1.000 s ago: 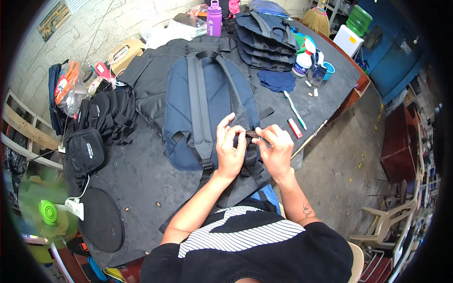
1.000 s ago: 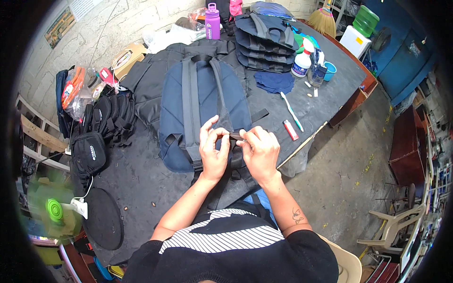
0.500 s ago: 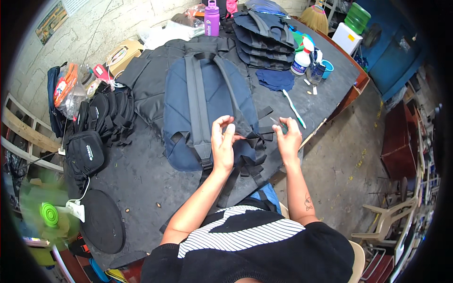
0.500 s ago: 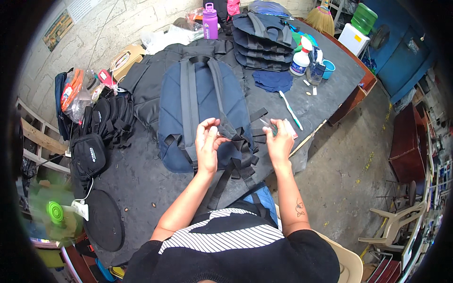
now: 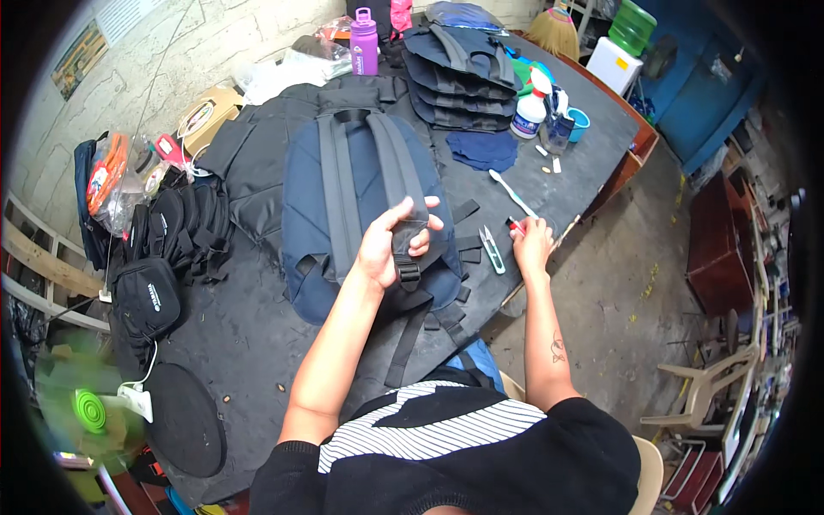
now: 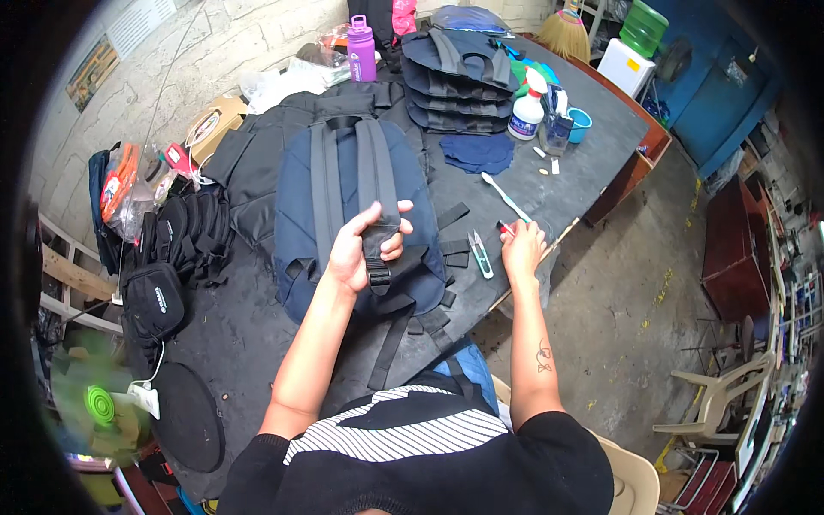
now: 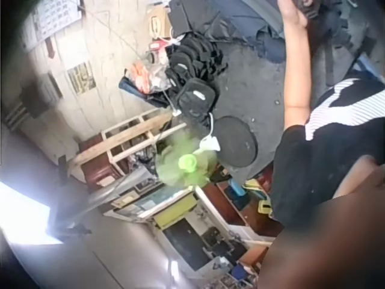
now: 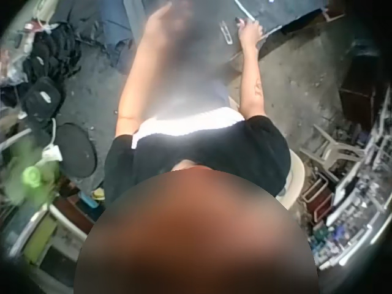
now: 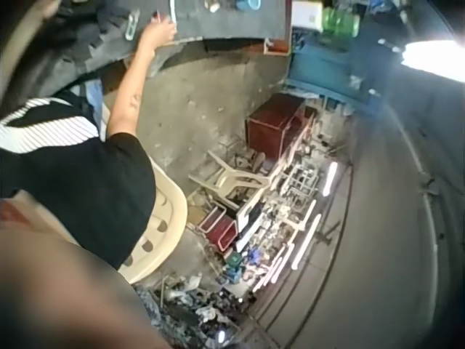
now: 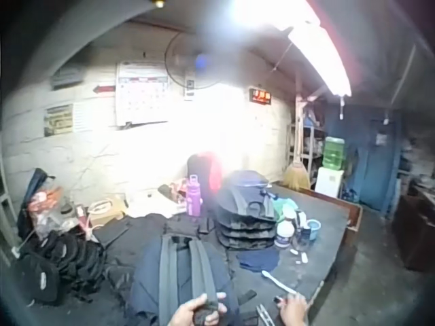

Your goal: Finishing the assembly of a backpack by cleaning surfaces with a brush and trimming loose threads with snips.

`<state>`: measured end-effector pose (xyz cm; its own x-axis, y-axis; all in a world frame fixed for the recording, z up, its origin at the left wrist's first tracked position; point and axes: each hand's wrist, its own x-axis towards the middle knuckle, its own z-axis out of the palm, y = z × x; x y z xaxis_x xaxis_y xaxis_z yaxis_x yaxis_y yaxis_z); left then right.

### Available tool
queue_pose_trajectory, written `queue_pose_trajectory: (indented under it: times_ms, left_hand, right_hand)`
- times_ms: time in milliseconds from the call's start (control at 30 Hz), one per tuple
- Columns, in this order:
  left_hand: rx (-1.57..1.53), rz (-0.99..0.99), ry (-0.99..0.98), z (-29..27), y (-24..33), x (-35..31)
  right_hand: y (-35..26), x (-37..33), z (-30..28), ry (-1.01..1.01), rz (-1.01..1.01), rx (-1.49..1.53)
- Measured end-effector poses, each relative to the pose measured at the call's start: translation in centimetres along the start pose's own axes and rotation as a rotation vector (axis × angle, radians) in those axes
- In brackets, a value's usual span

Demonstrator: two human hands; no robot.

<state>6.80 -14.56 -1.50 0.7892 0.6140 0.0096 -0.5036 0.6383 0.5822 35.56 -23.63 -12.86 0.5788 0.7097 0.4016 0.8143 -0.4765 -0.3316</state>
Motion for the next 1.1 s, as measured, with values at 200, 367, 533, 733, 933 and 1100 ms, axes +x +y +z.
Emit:
queue_pose_trajectory:
  times_ms: [200, 367, 533, 733, 933, 1100]
  left_hand:
    - [0.126, 0.094, 0.213, 0.4, 0.3, 1.5]
    - [0.141, 0.130, 0.163, -1.1, 1.3, 2.8]
    - [0.129, 0.083, 0.171, -1.2, 1.5, 3.4]
    - [0.136, 0.067, 0.187, -2.4, 1.6, 3.5]
    - [0.141, 0.067, 0.198, -2.6, 1.3, 3.5]
    - [0.129, 0.049, 0.197, -2.3, 1.2, 3.3]
  right_hand:
    - [-4.5, 1.0, -0.6, -0.229, 0.129, 1.234]
    - [-13.9, -1.7, -4.5, -0.435, -0.042, 1.029]
    - [-17.3, -1.4, -3.3, -0.317, -0.117, 1.048]
    - [-17.7, -1.3, -1.4, -0.307, -0.059, 1.102]
    - [-17.6, -1.3, -1.3, -0.311, -0.038, 1.189]
    - [-17.4, -1.3, -1.0, -0.349, -0.025, 1.206]
